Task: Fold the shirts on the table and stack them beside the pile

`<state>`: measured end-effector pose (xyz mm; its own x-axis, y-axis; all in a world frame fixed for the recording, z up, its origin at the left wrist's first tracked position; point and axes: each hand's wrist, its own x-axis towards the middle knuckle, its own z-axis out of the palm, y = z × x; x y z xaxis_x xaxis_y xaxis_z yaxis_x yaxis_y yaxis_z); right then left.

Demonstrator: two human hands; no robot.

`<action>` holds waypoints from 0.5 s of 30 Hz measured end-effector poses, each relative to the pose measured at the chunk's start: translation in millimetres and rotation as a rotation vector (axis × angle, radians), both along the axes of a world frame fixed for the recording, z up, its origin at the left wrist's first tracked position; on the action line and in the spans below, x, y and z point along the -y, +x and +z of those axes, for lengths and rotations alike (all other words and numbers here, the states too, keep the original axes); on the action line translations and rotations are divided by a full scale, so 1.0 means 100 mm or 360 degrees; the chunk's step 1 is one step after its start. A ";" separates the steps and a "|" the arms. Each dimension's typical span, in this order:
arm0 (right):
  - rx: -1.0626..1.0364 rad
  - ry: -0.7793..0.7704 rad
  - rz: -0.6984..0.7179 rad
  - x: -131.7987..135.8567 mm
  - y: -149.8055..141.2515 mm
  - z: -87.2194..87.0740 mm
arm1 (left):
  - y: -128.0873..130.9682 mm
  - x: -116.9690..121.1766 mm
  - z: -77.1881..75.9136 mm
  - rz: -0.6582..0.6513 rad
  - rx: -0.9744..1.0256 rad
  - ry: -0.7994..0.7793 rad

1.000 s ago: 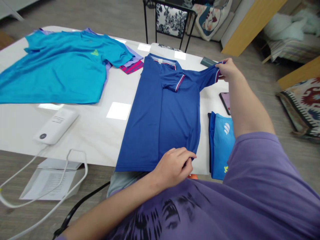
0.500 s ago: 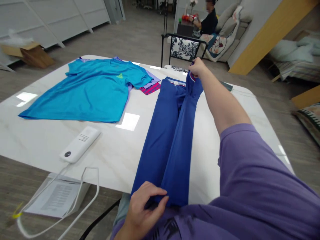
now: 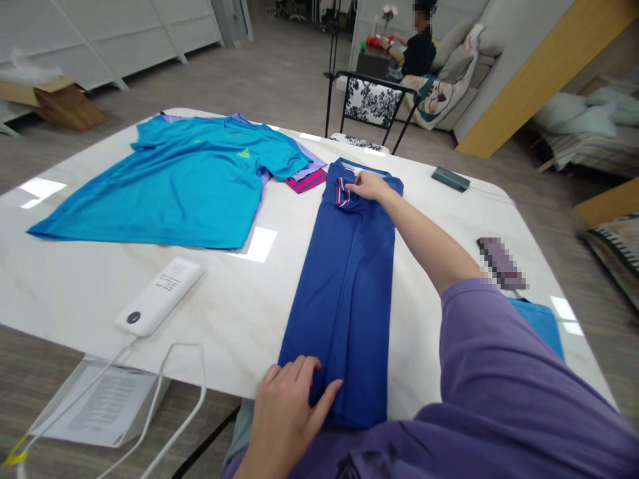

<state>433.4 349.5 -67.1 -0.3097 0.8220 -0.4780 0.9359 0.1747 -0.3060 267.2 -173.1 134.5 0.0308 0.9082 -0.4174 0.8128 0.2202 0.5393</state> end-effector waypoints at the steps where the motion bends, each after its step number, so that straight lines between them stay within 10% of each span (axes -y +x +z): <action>1: 0.0008 -0.0003 0.0018 0.03 -0.02 -0.01 | 0.03 -0.04 0.00 -0.0019 -0.0035 0.0001; 8: 0.0151 -0.0004 0.0127 0.01 -0.41 -0.17 | 0.22 -0.08 -0.02 -0.0014 0.0034 -0.0004; 15: -0.0389 -0.0405 -0.0441 -0.17 -0.40 -0.33 | 0.17 -0.08 0.01 0.0011 0.0166 -0.0082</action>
